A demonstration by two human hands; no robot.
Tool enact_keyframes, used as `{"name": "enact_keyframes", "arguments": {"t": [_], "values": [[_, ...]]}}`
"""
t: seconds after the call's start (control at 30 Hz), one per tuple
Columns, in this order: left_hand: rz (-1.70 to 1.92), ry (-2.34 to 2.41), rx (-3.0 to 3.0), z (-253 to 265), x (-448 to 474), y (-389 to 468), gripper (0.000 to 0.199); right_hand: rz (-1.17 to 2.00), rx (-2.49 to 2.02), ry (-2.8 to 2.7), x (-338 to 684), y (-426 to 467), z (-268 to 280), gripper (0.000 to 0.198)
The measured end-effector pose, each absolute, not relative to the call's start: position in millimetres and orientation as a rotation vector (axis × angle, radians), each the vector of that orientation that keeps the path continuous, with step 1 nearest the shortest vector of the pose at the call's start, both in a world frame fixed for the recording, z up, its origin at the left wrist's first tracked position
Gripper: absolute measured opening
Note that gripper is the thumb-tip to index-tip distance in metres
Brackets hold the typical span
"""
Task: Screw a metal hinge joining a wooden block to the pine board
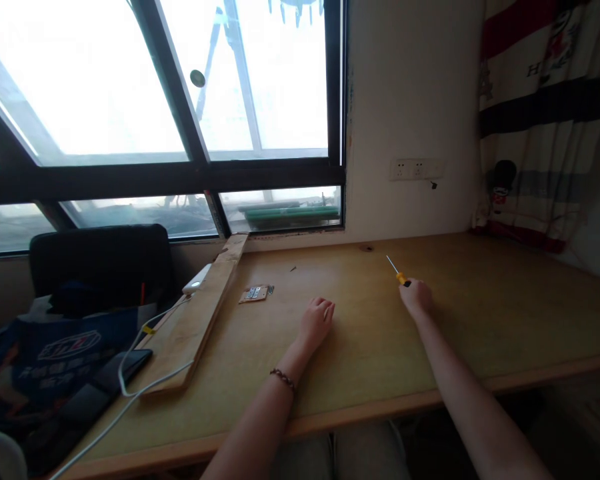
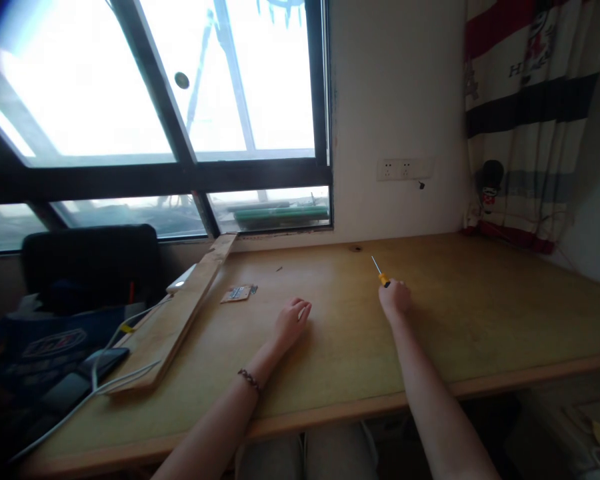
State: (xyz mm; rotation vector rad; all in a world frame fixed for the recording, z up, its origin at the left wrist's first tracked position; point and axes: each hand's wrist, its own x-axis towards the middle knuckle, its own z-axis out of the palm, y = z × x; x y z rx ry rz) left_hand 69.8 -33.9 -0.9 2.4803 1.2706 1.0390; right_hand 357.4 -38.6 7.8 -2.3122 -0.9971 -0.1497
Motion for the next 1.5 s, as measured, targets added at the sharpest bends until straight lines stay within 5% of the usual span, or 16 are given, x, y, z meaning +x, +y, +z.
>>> {"name": "enact_keyframes", "arguments": {"t": [0.9,1.13,1.5], "values": [[0.943,1.370,2.503,-1.6,66.3,-32.8,0.029,-0.183,-2.539,-0.885,367.2,-38.0,-8.3,0.028],[0.969,1.407,2.512,-5.6,67.4,-31.7,0.028,-0.566,-2.115,-1.225,349.0,-33.1,-7.0,0.034],[0.750,1.854,2.554,18.2,30.3,108.5,0.027,-0.173,-1.646,-1.651,308.4,-13.5,-25.0,0.027]]}}
